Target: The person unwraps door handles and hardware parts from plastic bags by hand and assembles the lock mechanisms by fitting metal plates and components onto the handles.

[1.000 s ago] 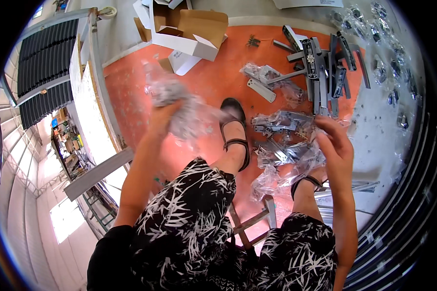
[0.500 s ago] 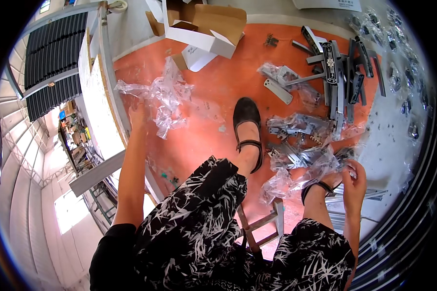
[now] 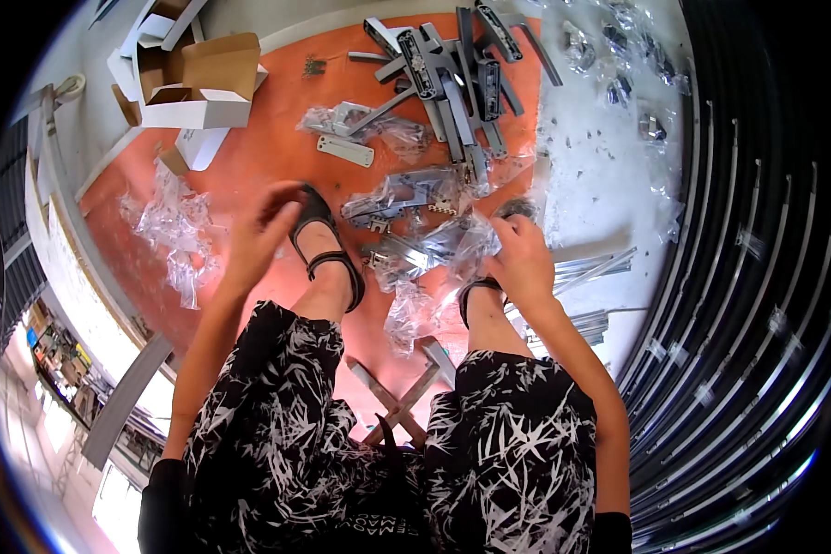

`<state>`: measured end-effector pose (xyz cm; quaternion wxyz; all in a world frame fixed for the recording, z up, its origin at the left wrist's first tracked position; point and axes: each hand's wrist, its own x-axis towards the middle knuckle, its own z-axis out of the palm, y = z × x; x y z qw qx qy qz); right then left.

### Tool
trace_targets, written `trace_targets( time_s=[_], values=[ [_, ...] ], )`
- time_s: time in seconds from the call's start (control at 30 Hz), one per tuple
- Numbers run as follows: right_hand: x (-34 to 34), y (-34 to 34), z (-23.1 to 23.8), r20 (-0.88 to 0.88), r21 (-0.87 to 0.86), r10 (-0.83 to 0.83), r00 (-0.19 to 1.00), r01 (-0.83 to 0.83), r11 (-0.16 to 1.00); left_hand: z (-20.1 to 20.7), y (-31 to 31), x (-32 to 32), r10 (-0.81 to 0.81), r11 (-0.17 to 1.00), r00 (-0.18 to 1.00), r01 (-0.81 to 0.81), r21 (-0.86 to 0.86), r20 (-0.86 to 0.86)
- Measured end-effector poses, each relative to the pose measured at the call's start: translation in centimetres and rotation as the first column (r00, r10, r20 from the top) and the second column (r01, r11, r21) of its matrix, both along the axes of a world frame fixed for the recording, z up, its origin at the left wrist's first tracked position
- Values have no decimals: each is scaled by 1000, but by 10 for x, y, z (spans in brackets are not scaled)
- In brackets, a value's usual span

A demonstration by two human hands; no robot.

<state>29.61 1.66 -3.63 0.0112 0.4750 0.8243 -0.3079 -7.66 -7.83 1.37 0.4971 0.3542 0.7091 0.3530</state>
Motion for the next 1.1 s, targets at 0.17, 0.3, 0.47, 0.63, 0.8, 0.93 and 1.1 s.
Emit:
trace_targets(
  time_s=[0.17,0.3,0.47,0.63,0.8,0.93,1.1],
  values=[
    [13,15,1,-112,-437,-261,959,189,880,-11,21,57,-339,932,935,349,-97,105],
    [-7,41,24,-249,-841,-697,673,207,500,-9,31,76,-387,901,874,426,-82,294],
    [-60,48,43,-295,-910,-756,585,71,409,-12,48,105,-334,939,904,343,15,266],
    [-67,29,23,-440,-619,-362,822,15,785,-25,27,41,-146,987,987,151,-60,68],
    [-43,-3,-34,-83,-1,478,874,-480,877,-7,-33,-112,-499,860,377,104,-500,-780],
    [-45,-4,-47,115,292,622,774,-625,724,28,-17,-80,-340,940,69,56,-337,-938],
    [-37,33,19,-15,-384,581,814,-541,748,32,16,10,-358,916,894,280,-288,-270]
  ],
)
